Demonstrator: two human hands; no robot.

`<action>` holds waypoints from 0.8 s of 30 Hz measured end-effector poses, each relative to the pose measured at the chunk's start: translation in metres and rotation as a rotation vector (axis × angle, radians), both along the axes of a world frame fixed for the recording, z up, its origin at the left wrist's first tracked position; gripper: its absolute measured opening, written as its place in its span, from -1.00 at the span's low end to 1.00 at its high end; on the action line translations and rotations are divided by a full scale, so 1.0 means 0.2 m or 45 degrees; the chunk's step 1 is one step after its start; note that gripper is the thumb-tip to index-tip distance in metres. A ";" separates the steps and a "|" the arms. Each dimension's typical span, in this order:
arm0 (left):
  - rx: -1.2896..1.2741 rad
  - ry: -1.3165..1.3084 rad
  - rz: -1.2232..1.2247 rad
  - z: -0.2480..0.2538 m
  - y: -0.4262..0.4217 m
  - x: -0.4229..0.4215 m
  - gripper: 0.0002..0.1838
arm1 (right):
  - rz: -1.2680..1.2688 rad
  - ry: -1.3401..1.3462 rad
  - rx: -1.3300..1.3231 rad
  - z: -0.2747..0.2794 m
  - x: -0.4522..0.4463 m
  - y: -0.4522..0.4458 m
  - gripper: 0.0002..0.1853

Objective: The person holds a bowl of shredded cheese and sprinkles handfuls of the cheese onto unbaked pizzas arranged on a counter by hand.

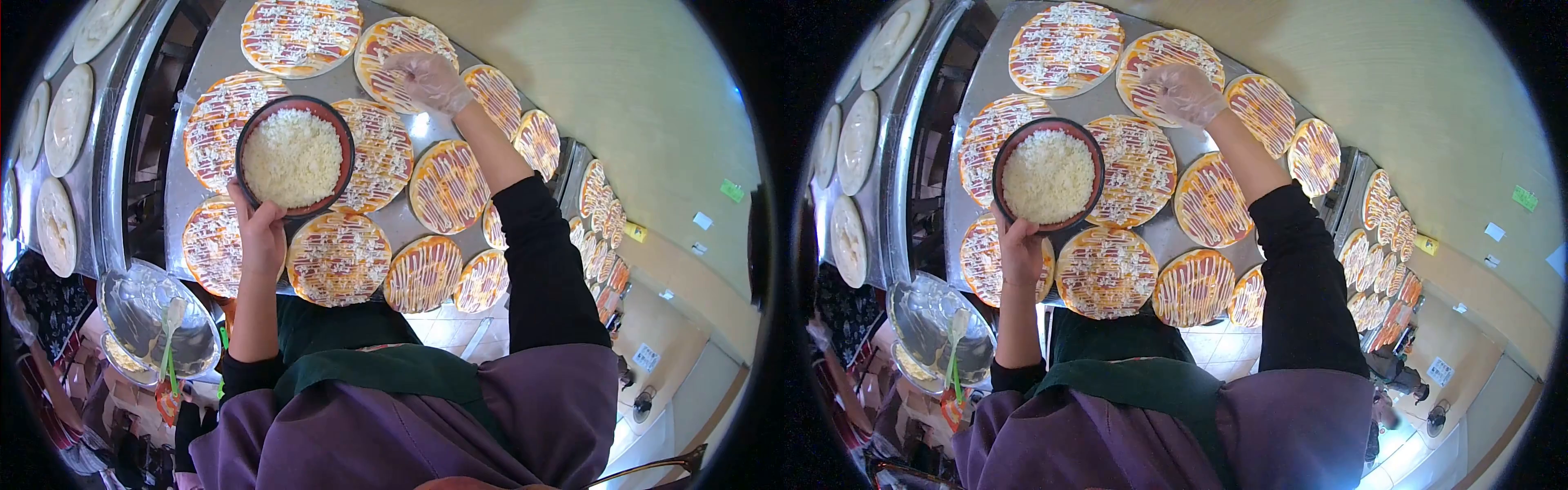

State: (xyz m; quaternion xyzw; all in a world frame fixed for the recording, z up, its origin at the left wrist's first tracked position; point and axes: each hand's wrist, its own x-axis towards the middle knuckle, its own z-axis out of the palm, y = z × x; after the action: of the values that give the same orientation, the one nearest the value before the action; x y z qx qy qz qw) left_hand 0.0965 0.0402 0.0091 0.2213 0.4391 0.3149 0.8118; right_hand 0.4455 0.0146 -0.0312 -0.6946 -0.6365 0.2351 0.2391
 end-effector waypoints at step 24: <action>0.121 0.015 -0.461 -0.07 0.14 0.55 -0.40 | 0.074 -0.234 0.286 0.28 -0.51 -0.02 -0.64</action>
State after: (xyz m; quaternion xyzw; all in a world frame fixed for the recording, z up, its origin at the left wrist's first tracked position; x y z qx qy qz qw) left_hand 0.2056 0.0691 -0.0050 0.3364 0.3815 0.1827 0.8414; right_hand 0.3445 0.0101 0.0247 -0.6634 -0.6978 0.1045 0.2493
